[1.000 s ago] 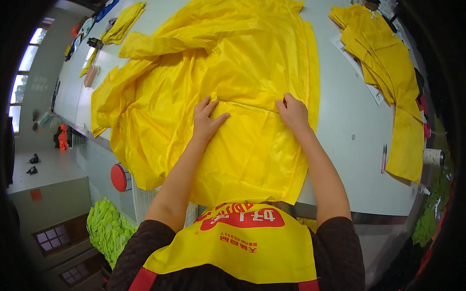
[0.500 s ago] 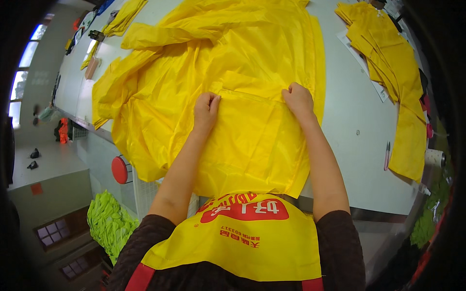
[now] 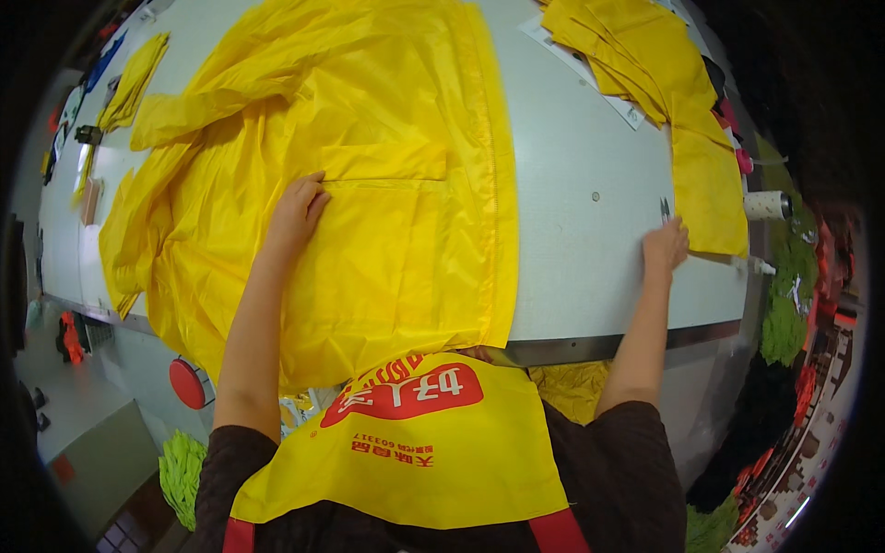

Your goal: The person folds a yellow raincoat on a white table. They smooth the fabric, fold the sleeves and body, then place the folded coat into a white plastic basket. The person repeats this process with another yellow raincoat.

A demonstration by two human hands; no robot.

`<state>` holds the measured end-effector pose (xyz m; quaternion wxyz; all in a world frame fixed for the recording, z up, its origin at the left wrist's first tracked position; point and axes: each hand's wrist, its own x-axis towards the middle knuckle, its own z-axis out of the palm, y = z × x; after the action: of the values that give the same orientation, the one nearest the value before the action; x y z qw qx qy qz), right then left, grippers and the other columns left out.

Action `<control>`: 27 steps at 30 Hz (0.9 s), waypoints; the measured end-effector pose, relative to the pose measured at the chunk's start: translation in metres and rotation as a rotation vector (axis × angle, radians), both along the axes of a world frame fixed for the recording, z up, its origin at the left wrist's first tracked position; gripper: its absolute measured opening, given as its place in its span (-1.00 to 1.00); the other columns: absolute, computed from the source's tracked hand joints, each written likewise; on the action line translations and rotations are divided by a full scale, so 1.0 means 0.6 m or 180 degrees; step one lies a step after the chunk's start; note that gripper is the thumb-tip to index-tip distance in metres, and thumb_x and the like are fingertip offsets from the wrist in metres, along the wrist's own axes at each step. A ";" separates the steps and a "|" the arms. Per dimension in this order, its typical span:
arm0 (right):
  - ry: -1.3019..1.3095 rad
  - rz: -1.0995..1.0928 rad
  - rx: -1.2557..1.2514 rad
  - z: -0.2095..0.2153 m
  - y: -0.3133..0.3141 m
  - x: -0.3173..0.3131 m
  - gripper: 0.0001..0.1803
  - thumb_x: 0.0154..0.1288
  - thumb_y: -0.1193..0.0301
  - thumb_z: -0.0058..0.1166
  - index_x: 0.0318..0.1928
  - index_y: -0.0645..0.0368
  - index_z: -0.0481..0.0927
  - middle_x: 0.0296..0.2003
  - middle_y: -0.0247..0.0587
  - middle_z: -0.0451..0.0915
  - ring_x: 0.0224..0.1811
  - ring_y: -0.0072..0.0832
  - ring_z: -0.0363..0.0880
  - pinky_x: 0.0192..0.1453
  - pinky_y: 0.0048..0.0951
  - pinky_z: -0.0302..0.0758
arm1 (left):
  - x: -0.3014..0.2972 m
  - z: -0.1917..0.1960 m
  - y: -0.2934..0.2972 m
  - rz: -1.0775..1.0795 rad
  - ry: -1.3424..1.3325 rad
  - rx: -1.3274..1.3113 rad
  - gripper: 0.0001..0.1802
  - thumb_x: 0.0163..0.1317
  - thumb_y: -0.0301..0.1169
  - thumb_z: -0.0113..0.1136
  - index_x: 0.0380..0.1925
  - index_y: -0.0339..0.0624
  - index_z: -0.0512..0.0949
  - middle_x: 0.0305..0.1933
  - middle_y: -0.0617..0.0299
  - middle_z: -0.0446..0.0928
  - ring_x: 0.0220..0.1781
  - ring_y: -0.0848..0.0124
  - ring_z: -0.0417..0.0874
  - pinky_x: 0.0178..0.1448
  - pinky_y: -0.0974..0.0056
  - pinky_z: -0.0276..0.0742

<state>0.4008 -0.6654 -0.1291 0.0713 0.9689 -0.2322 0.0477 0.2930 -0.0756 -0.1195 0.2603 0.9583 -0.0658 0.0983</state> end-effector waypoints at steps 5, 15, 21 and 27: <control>0.0355 0.0400 -0.0098 -0.045 -0.090 0.008 -0.73 0.15 0.47 -0.18 -0.19 0.35 0.47 -0.23 0.28 0.47 -0.12 0.13 0.47 -0.02 -0.04 0.41 | -0.005 0.008 0.017 0.0111 0.0245 -0.0700 -0.83 0.15 -0.38 0.14 -0.36 -0.28 0.50 -0.02 0.02 0.51 0.01 0.09 0.50 0.07 0.21 0.42; 0.0086 0.1151 0.0033 -0.015 0.032 -0.009 -0.67 0.25 0.28 -0.07 -0.27 0.37 0.47 -0.33 0.18 0.50 -0.28 0.04 0.51 -0.18 -0.09 0.45 | -0.017 0.011 0.014 0.0372 0.0172 -0.0913 -0.85 0.12 -0.41 0.16 -0.41 -0.29 0.51 -0.20 0.06 0.56 -0.15 0.14 0.53 -0.06 0.22 0.44; 0.0596 0.0452 0.2009 -0.001 0.032 0.048 -0.70 0.24 0.24 -0.03 -0.35 0.28 0.50 -0.59 -0.19 0.48 -0.50 -0.36 0.51 -0.39 -0.36 0.47 | -0.026 0.010 0.012 0.0477 -0.0027 -0.1015 -0.87 0.08 -0.43 0.18 -0.45 -0.29 0.52 -0.39 0.09 0.54 -0.28 0.15 0.52 -0.17 0.21 0.44; 0.0283 -0.0858 0.6615 0.068 0.225 0.017 -0.86 0.23 0.37 0.00 -0.30 0.17 0.46 -0.59 -0.37 0.41 -0.60 -0.64 0.38 -0.63 -0.66 0.32 | -0.048 0.006 0.005 0.0847 -0.0039 -0.1228 -0.87 0.10 -0.45 0.17 -0.44 -0.32 0.51 -0.40 0.05 0.53 -0.32 0.13 0.53 -0.21 0.24 0.45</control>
<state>0.4111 -0.5306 -0.0886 -0.7827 0.5202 -0.2622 -0.2192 0.2642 -0.0727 -0.1162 0.4230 0.8904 0.0796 0.1482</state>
